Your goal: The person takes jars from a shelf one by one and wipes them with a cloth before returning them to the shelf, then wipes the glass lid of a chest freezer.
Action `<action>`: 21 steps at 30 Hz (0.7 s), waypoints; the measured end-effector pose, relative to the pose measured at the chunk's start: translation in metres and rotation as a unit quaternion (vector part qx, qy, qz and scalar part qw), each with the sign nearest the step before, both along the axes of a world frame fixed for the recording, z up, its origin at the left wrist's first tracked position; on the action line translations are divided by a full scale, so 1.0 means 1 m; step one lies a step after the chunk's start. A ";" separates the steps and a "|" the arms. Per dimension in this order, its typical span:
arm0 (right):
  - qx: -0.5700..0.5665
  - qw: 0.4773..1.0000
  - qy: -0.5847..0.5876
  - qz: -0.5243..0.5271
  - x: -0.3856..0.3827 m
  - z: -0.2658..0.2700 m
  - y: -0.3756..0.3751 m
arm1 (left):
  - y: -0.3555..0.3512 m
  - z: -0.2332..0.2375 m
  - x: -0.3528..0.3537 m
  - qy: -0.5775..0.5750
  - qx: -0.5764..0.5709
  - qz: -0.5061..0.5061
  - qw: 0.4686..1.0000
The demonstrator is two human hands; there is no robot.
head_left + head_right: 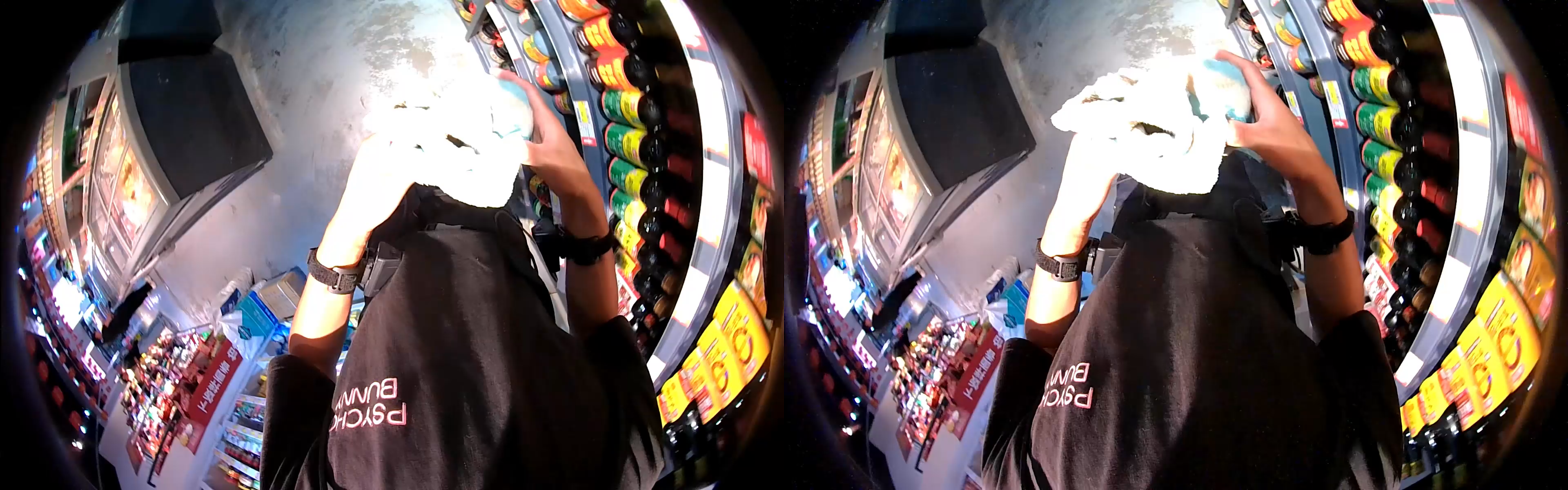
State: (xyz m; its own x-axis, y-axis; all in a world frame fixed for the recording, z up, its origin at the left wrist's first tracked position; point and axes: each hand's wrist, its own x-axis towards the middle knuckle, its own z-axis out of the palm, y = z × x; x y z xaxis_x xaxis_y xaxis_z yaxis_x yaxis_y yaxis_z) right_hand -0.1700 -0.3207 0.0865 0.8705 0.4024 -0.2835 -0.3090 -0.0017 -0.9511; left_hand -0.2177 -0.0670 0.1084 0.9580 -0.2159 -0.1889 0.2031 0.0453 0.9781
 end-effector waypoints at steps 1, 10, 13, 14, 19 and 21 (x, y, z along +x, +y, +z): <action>-0.039 0.999 -0.023 0.013 0.013 0.009 0.009 | 0.002 0.003 0.006 -0.027 0.060 -0.023 0.998; -0.093 0.980 -0.083 0.157 0.116 -0.003 0.077 | 0.050 -0.011 0.050 0.067 -0.058 0.138 0.986; -0.102 0.976 -0.064 0.179 0.143 -0.006 0.118 | 0.095 -0.017 0.073 0.091 -0.138 0.109 0.980; -0.116 0.974 -0.047 0.190 0.153 -0.006 0.135 | 0.113 -0.024 0.080 0.072 -0.094 0.096 0.988; -0.212 0.951 -0.105 0.198 0.193 0.027 0.228 | 0.193 -0.035 0.129 0.027 0.034 0.207 0.977; -0.142 0.972 0.030 0.185 0.209 0.028 0.265 | 0.224 -0.042 0.146 0.055 -0.071 0.303 0.949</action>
State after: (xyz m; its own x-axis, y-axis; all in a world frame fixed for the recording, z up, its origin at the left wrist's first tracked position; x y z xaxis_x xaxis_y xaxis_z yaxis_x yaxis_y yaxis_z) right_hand 0.0388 -0.0554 0.1150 0.6598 0.5834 -0.4737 -0.2915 -0.3824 -0.8768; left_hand -0.0717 0.1568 0.0663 0.8902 0.3375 -0.3059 0.1985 0.3171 0.9274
